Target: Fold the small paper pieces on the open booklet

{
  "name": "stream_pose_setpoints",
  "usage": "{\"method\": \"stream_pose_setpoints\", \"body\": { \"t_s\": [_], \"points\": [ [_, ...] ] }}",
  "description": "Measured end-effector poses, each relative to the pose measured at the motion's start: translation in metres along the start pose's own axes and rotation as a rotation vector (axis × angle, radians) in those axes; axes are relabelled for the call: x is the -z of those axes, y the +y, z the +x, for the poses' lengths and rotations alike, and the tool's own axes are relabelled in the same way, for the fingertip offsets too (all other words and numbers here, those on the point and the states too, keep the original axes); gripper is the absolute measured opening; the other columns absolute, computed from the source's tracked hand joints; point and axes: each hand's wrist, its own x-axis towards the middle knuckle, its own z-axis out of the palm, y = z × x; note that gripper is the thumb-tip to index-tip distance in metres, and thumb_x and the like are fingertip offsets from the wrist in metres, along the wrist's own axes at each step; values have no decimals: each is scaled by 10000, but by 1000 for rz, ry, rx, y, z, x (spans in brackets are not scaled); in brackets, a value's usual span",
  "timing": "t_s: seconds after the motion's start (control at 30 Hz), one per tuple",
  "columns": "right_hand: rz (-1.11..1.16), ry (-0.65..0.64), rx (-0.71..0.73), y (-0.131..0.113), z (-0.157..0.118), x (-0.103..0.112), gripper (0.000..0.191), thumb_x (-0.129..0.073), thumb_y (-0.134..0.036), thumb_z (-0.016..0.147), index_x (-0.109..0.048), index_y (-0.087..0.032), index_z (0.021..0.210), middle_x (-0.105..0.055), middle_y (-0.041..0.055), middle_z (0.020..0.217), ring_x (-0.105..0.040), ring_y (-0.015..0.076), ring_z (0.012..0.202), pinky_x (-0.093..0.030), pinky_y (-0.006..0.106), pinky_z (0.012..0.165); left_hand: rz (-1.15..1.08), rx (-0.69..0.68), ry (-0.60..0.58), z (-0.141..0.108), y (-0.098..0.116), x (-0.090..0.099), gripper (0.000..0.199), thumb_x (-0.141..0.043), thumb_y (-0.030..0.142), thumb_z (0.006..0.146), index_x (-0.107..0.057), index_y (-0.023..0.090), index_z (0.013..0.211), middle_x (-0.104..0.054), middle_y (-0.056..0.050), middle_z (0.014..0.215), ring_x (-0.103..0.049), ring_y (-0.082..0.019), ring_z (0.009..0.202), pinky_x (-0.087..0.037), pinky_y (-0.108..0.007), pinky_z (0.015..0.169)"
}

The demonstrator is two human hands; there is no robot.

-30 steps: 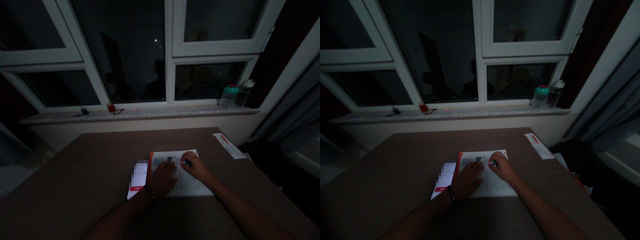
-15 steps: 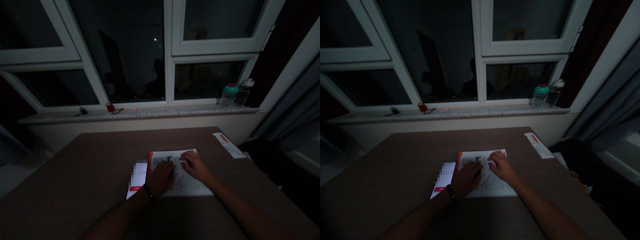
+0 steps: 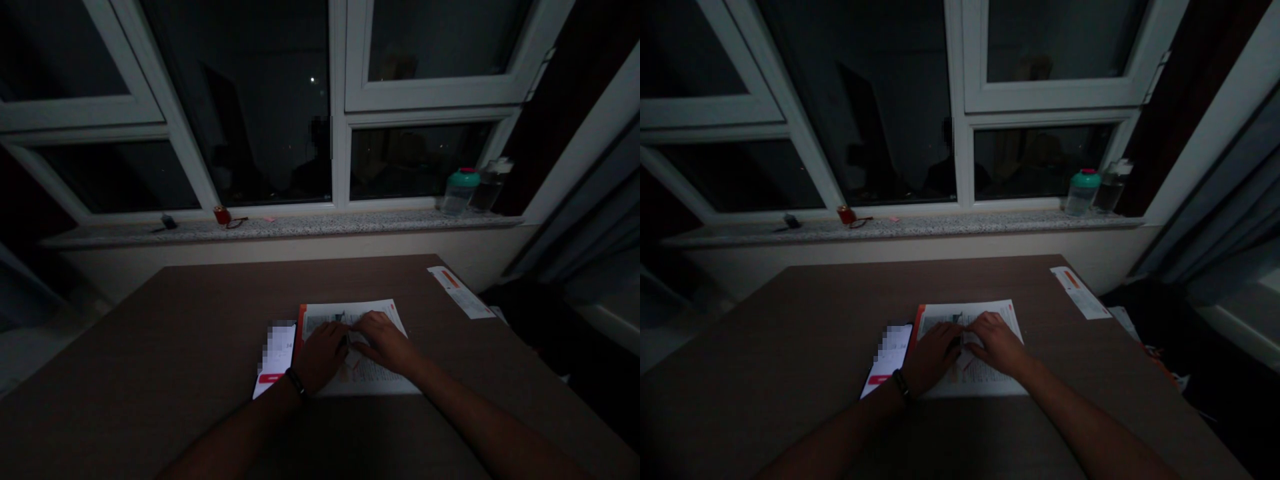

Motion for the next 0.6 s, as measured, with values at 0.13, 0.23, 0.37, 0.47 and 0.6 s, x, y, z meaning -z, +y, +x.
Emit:
{"method": "stream_pose_setpoints", "body": {
  "t_s": [0.13,0.23,0.37,0.47,0.6],
  "points": [
    [5,41,-32,3,-2,-3,271,-517,-149,909,-605,-201,1160,-610,93,1034,-522,246,1005,-432,388,896,22,20,32,0,-4,-5,472,-419,3,885,-465,197,1313,-553,-73,1288,-532,-190,1171,-435,-367,1026],
    [6,49,-31,5,-2,-3,406,-484,-54,847,-590,-209,1207,-605,90,1043,-518,243,1002,-432,385,889,79,9,39,-2,-9,-9,545,-389,-54,841,-486,199,1314,-502,-72,1380,-485,-193,1252,-399,-386,1073],
    [-30,56,-65,7,-1,-1,404,-492,-33,799,-611,-193,1151,-614,88,1053,-501,254,1048,-416,406,909,113,12,38,-3,-9,-7,472,-415,-52,821,-562,177,1207,-524,-65,1362,-459,-217,1263,-370,-411,1094],
    [-85,51,-86,7,0,0,303,-535,-83,819,-630,-177,1091,-601,97,1088,-483,267,1073,-409,422,928,117,35,48,-3,-5,-3,438,-470,-21,806,-567,176,1185,-564,-62,1296,-474,-236,1213,-386,-427,1065],
    [-106,25,-64,7,0,0,299,-549,-97,835,-635,-187,1107,-590,97,1133,-474,264,1101,-414,418,937,120,38,77,-4,-1,0,332,-543,113,864,-562,187,1187,-580,-72,1241,-461,-267,1203,-384,-449,1039]
  ]
}}
